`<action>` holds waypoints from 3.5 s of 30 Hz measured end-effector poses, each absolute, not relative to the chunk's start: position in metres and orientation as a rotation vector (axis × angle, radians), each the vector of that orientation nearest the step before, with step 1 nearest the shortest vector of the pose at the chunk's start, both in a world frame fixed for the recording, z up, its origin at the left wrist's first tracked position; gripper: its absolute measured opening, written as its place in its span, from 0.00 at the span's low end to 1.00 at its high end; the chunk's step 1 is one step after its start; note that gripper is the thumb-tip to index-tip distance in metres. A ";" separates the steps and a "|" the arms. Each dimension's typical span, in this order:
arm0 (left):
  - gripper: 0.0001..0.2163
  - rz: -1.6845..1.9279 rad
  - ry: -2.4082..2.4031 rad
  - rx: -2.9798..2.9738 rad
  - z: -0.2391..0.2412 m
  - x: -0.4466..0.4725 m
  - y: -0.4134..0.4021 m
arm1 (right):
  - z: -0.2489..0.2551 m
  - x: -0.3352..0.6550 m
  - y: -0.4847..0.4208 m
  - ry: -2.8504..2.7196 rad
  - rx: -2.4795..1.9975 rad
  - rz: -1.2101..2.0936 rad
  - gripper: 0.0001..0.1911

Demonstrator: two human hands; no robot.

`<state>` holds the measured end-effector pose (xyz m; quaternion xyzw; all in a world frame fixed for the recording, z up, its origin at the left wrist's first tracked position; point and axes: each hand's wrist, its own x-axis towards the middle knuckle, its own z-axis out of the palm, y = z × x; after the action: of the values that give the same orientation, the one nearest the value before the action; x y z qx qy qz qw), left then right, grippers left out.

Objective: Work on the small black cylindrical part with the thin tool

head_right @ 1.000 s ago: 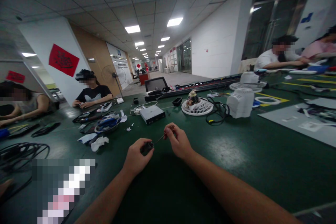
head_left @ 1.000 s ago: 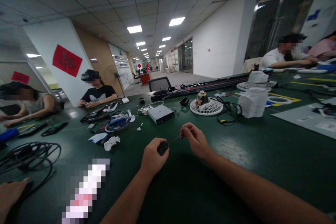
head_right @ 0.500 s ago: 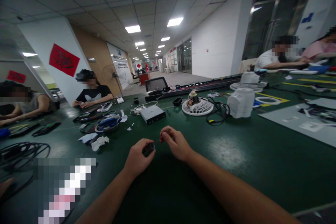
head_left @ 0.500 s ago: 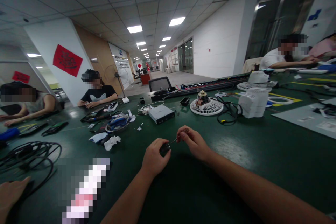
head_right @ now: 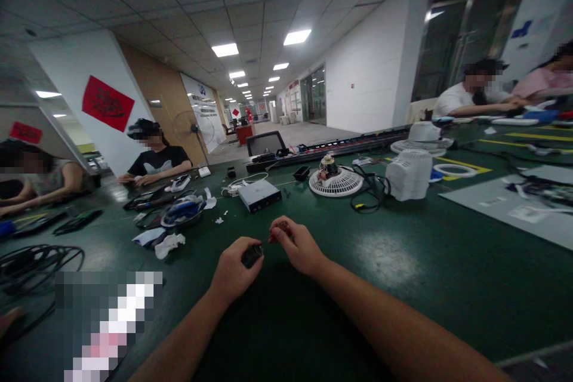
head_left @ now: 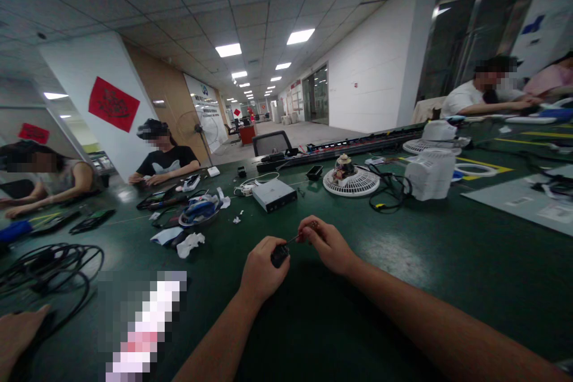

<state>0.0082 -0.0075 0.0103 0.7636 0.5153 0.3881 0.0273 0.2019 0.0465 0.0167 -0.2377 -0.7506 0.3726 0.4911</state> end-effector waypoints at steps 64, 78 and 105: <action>0.24 1.238 1.527 2.272 0.001 0.006 -0.001 | 0.019 0.201 0.047 -2.306 -0.676 0.461 0.06; 0.21 1.275 1.419 2.315 0.004 0.006 -0.004 | 0.021 0.199 0.042 -2.144 -0.734 0.590 0.05; 0.25 1.138 1.276 2.503 0.006 0.008 -0.009 | 0.018 0.203 0.047 -2.216 -0.900 0.541 0.06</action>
<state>0.0079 -0.0092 0.0064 0.8245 0.4203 0.3749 0.0553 0.2026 0.0469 0.0183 -0.3453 -0.8505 0.2075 0.3381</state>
